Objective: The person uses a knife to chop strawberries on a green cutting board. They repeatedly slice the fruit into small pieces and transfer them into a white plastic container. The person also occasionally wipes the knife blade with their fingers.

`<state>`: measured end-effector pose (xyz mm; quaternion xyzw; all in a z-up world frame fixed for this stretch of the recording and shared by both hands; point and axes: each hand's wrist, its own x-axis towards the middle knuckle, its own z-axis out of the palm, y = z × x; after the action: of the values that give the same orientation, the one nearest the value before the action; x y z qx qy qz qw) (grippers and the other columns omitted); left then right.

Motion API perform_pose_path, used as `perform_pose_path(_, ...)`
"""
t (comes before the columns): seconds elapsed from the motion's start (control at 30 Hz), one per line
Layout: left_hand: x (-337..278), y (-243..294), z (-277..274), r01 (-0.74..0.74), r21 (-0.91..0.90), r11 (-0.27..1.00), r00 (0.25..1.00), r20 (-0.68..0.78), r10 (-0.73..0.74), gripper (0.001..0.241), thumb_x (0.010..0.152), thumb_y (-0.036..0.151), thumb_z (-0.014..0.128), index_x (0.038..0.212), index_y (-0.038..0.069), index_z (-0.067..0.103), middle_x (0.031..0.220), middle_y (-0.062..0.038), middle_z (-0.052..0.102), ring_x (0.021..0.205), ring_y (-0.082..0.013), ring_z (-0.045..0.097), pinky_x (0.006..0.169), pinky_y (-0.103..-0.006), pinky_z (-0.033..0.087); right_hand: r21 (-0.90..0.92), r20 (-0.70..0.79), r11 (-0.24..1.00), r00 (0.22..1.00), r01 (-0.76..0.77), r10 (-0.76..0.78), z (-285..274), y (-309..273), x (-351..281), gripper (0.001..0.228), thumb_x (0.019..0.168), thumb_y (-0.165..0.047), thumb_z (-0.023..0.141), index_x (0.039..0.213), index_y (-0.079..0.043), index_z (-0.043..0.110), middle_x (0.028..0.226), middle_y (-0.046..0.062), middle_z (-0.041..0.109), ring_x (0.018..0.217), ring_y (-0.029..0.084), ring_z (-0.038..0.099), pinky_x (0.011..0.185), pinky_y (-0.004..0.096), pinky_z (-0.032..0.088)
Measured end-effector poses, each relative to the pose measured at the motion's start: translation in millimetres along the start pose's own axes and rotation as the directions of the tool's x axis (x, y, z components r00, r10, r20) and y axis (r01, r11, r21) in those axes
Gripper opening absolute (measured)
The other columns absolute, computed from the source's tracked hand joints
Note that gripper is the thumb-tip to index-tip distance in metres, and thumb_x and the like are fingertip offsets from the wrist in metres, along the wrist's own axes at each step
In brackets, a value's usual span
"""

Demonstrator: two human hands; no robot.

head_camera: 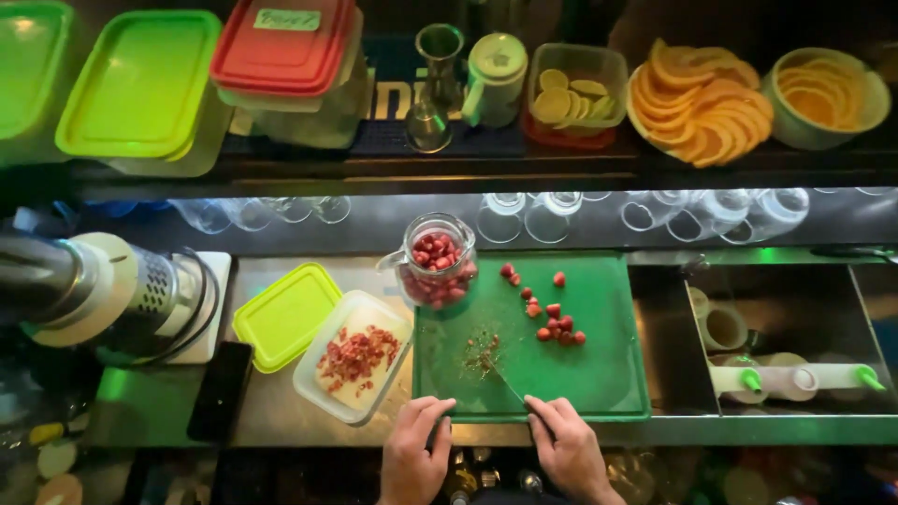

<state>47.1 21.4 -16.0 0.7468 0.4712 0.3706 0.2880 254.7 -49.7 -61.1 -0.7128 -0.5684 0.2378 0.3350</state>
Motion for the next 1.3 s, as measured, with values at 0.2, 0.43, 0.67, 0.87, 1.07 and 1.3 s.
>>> perform_pose_path(0.2, -11, -5, -5, 0.049, 0.014, 0.999, 0.999, -0.023, -0.049, 0.021, 0.078, 0.007, 0.058, 0.097, 0.010, 0.066, 0.090, -0.004, 0.061, 0.085, -0.0188, 0.060, 0.078, -0.0295, 0.051, -0.087, -0.056, 0.995, 0.997, -0.056, 0.051, -17, -4, 33, 0.027, 0.083, -0.020, 0.054, 0.107, -0.014, 0.064, 0.086, 0.001, 0.063, 0.073, 0.016, 0.062, 0.067, 0.030, 0.050)
perform_pose_path(0.43, -8, 0, -7, 0.028, -0.003, 1.000, 0.999, -0.024, -0.028, 0.021, 0.079, 0.005, 0.056, 0.098, 0.008, 0.066, 0.091, -0.006, 0.062, 0.085, -0.0192, 0.060, 0.077, -0.0292, 0.051, -0.201, 0.065, 0.979, 0.997, -0.035, 0.048, -13, -1, 49, 0.028, 0.084, -0.027, 0.053, 0.110, -0.021, 0.063, 0.083, -0.004, 0.058, 0.058, 0.015, 0.058, 0.050, 0.034, 0.050)
perform_pose_path(0.67, -13, 0, -12, 0.079, 0.004, 0.997, 0.996, -0.047, -0.079, 0.020, 0.079, 0.008, 0.057, 0.097, 0.010, 0.067, 0.091, -0.005, 0.062, 0.083, -0.0192, 0.061, 0.075, -0.0292, 0.051, -0.318, 0.053, 0.923, 0.976, 0.215, -0.209, -17, 16, 62, 0.025, 0.082, -0.023, 0.057, 0.105, -0.023, 0.066, 0.086, -0.005, 0.063, 0.067, 0.014, 0.051, 0.061, 0.029, 0.036)
perform_pose_path(0.87, -11, 6, -6, 0.042, -0.019, 0.999, 0.999, -0.005, -0.042, 0.020, 0.079, 0.005, 0.057, 0.097, 0.006, 0.066, 0.090, -0.006, 0.062, 0.082, -0.0188, 0.061, 0.074, -0.0282, 0.052, -0.360, 0.083, 0.864, 0.935, 0.351, -0.345, -14, 15, 100, 0.025, 0.081, -0.020, 0.058, 0.103, -0.026, 0.067, 0.090, -0.006, 0.060, 0.078, 0.017, 0.052, 0.073, 0.035, 0.034)
perform_pose_path(1.07, -12, 3, -13, 0.096, 0.015, 0.995, 0.994, -0.057, -0.095, 0.019, 0.078, 0.009, 0.058, 0.094, 0.011, 0.068, 0.090, -0.004, 0.063, 0.083, -0.0177, 0.063, 0.076, -0.0280, 0.052, -0.286, 0.217, 0.882, 0.922, 0.374, -0.321, -37, 42, 97, 0.021, 0.080, -0.025, 0.059, 0.098, -0.029, 0.069, 0.091, -0.009, 0.063, 0.084, 0.014, 0.053, 0.081, 0.034, 0.029)
perform_pose_path(1.3, -17, 0, -6, 0.097, 0.023, 0.995, 0.993, -0.064, -0.096, 0.017, 0.078, 0.010, 0.059, 0.092, 0.012, 0.068, 0.088, -0.003, 0.063, 0.083, -0.0173, 0.062, 0.076, -0.0277, 0.051, -0.225, 0.139, 0.945, 0.968, 0.236, -0.209, -63, 72, 53, 0.023, 0.080, -0.023, 0.058, 0.098, -0.029, 0.070, 0.091, -0.008, 0.064, 0.083, 0.013, 0.055, 0.080, 0.033, 0.031)
